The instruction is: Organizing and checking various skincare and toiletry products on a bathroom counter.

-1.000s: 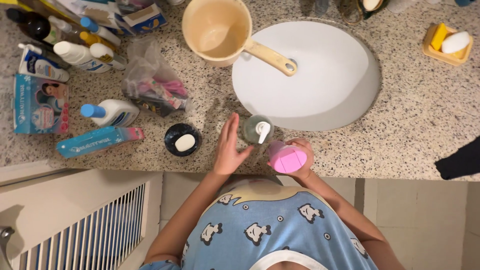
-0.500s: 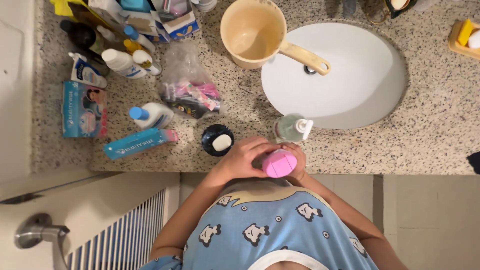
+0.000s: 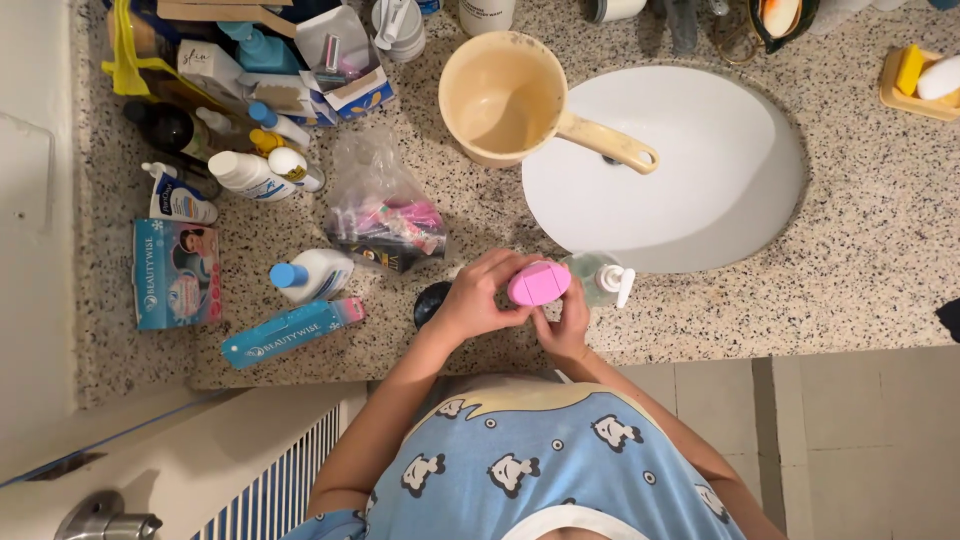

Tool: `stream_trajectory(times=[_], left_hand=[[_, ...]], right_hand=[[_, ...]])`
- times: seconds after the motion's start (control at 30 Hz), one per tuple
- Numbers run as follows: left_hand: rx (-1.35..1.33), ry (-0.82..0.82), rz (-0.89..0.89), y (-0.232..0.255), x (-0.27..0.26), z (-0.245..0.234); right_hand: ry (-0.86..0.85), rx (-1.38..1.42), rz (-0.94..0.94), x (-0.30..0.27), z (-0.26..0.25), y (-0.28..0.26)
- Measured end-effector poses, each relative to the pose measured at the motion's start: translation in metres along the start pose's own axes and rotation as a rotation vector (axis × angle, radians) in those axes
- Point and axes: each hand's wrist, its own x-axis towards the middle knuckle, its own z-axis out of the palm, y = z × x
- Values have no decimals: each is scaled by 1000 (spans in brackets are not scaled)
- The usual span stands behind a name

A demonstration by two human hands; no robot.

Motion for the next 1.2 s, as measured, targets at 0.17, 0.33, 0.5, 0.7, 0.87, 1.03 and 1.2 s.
stream_trajectory(times=[0.17, 0.33, 0.5, 0.7, 0.87, 1.03, 1.2], left_hand=[[29, -40, 14, -11, 4, -4], [-40, -61, -73, -19, 2, -3], [4, -49, -71, -24, 2, -6], [19, -54, -39, -24, 2, -5], [-22, -67, -32, -18, 5, -14], [9, 102, 242, -4, 6, -25], [137, 255, 642, 24, 29, -19]], right_hand=[[-56, 56, 52, -2, 6, 0], [-69, 82, 7, 4, 11, -2], [-81, 52, 0, 4, 18, 3], [-19, 173, -179, 19, 25, 6], [132, 167, -471, 26, 31, 10], [175, -20, -961, 35, 7, 5], [261, -265, -1168, 74, -46, -27]])
